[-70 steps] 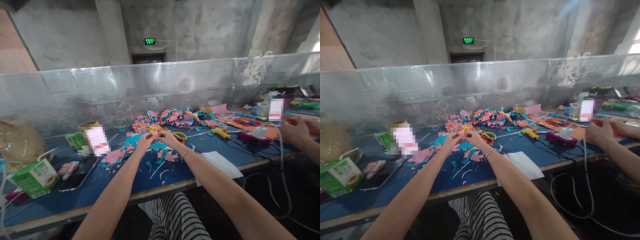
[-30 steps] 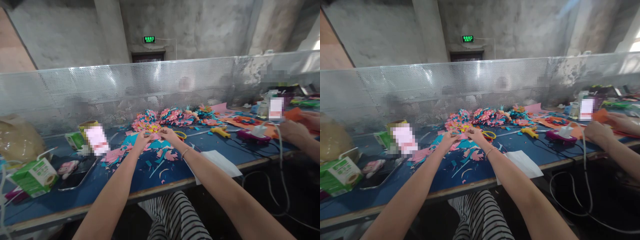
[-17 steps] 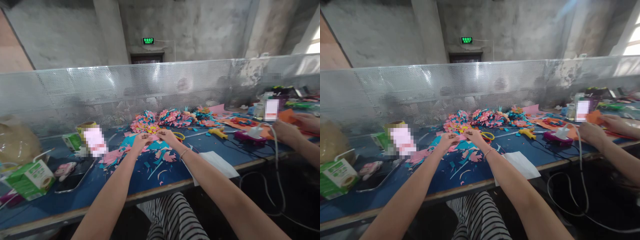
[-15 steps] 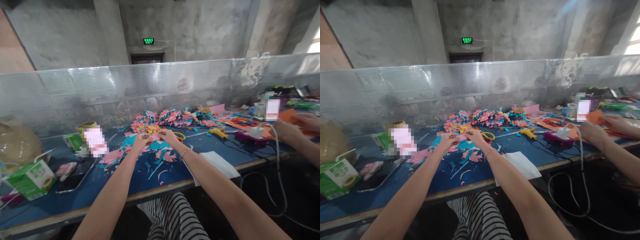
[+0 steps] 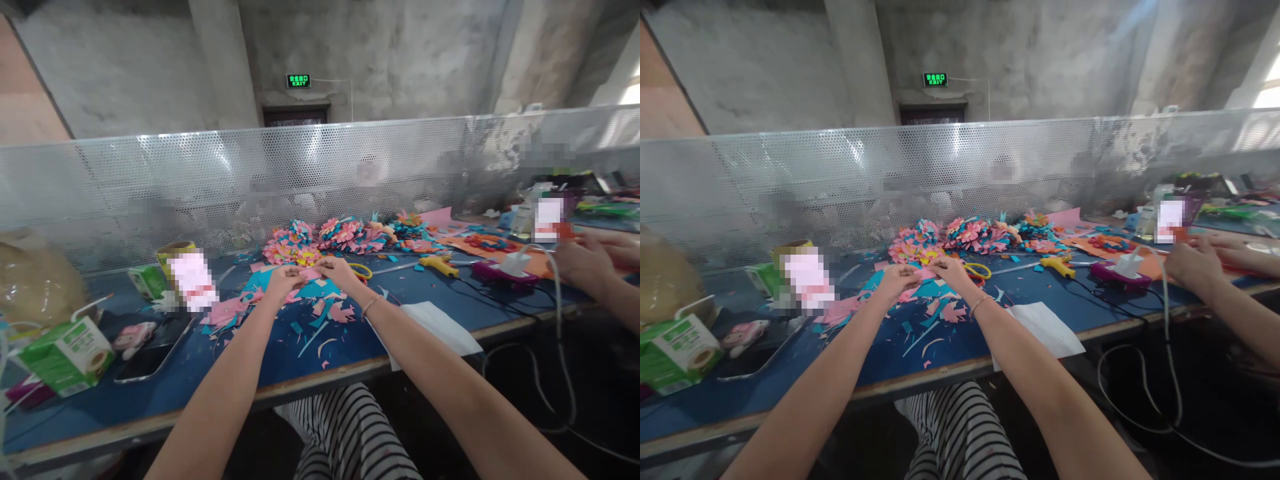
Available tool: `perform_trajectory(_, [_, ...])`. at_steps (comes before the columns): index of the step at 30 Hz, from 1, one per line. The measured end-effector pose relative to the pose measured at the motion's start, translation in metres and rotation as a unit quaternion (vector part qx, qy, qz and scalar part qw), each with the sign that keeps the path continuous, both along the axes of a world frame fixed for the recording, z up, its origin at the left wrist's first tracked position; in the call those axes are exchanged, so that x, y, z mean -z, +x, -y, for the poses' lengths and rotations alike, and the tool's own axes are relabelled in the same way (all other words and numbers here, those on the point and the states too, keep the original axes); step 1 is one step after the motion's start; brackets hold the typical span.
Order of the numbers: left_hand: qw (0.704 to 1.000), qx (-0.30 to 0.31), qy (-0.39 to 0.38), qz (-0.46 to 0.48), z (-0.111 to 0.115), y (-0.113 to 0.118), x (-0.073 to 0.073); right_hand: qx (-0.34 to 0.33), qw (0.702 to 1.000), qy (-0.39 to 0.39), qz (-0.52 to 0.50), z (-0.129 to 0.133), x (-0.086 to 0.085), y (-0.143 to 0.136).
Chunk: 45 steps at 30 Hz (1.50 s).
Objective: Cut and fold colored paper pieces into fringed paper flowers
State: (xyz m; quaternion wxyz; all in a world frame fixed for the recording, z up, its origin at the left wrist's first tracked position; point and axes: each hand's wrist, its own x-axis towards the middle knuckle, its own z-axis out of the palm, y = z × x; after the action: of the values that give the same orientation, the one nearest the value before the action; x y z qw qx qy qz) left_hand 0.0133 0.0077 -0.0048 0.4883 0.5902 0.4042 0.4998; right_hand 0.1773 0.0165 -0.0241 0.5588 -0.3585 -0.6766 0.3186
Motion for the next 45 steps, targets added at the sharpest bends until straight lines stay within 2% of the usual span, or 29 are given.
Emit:
perform_trajectory(15, [0.998,0.007,0.042,-0.048,0.006,0.003,-0.003,0.0,0.998,0.009,0.056,-0.006,0.008,0.001])
perform_trajectory(22, [0.984,0.001,0.107,-0.145,0.005,0.001,0.001,0.002,0.996,0.03,0.089,0.004,0.002,-0.002])
perform_trajectory(26, [0.964,-0.015,0.17,-0.203,-0.001,-0.002,0.002,-0.001,0.996,0.015,0.083,0.002,0.002,-0.002])
perform_trajectory(31, [0.966,-0.032,0.185,-0.177,-0.001,-0.002,-0.001,0.003,0.999,-0.018,0.027,-0.002,0.003,-0.001])
perform_trajectory(34, [0.976,-0.031,0.151,-0.153,0.003,0.0,-0.002,0.024,0.999,0.005,0.033,-0.001,0.001,-0.001])
perform_trajectory(36, [0.986,-0.031,0.099,-0.133,0.005,0.002,-0.002,0.047,0.997,0.037,0.046,0.0,0.0,0.0])
perform_trajectory(39, [0.998,-0.014,-0.033,-0.061,0.008,0.005,0.0,0.066,0.996,0.058,0.031,0.002,-0.002,0.002])
perform_trajectory(42, [0.986,0.038,-0.159,0.037,0.009,0.007,0.0,0.045,0.995,0.087,0.023,0.004,-0.002,0.001])
perform_trajectory(45, [0.98,0.049,-0.158,0.11,0.007,0.006,0.0,0.002,0.988,0.137,0.068,0.003,-0.002,-0.003])
